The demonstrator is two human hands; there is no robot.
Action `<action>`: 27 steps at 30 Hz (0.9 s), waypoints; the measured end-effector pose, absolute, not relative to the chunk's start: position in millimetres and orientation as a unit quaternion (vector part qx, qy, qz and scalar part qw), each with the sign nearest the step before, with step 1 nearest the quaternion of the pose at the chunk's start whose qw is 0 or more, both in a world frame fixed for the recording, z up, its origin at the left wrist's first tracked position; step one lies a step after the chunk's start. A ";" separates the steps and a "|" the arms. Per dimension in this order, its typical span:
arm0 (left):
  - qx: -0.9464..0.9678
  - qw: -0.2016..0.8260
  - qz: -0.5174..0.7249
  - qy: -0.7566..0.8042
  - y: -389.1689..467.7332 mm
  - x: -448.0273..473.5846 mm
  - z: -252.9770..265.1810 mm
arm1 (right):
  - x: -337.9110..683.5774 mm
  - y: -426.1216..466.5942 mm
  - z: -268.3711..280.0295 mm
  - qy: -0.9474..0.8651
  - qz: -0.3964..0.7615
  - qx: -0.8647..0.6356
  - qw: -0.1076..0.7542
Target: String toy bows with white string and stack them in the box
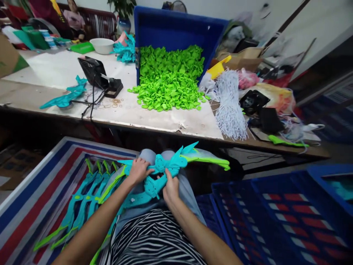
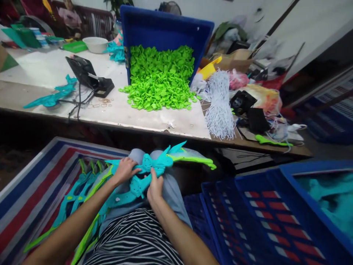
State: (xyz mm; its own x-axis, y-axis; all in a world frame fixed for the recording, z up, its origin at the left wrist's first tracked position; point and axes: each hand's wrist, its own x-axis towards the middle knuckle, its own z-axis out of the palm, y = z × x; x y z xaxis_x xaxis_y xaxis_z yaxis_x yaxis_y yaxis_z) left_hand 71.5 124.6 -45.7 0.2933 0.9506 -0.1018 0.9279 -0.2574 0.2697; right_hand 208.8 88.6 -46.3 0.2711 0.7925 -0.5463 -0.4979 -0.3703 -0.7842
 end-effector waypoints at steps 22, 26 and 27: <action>0.809 0.058 0.086 0.579 158.4 100.4 -59.8 | 263.6 394.9 50.0 -0.619 0.223 -0.695 0.290; 0.824 0.094 0.116 0.546 161.0 95.9 -61.4 | 250.1 417.6 47.0 -0.590 0.256 -0.714 0.276; 0.829 0.104 0.123 0.535 161.4 94.1 -61.8 | 252.5 413.7 46.4 -0.587 0.275 -0.710 0.275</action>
